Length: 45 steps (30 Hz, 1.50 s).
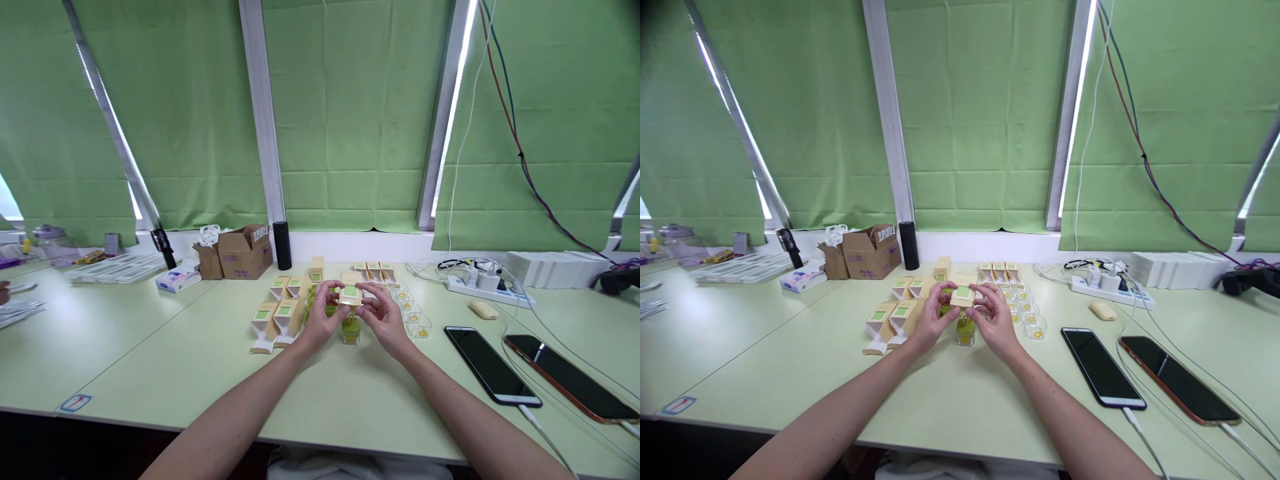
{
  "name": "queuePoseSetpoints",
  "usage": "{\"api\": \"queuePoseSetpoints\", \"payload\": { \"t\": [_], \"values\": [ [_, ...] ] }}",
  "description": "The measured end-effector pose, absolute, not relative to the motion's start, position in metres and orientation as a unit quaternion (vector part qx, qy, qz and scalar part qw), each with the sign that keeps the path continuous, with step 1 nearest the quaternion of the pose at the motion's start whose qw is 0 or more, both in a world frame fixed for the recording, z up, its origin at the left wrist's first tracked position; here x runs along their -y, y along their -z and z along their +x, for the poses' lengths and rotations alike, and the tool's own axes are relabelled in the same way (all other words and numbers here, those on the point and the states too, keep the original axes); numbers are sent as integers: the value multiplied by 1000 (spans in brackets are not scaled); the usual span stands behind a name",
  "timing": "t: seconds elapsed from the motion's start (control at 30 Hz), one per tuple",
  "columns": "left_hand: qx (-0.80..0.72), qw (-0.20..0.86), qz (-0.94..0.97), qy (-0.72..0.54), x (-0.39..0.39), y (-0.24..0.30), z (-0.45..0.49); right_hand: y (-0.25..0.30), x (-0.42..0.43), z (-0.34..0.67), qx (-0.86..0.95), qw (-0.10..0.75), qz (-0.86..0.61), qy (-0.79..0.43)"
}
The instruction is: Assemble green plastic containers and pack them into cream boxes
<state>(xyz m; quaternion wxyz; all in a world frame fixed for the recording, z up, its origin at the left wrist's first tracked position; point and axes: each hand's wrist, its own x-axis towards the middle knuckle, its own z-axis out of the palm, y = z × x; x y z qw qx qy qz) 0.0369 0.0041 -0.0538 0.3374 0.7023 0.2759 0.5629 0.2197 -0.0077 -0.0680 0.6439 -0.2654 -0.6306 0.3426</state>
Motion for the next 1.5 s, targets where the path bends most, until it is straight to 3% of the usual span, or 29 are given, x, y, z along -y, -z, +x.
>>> {"api": "queuePoseSetpoints", "payload": {
  "t": [1.5],
  "values": [
    [-317,268,707,-573,-7,56,43,71,3,219,615,648,-297,-337]
  ]
}}
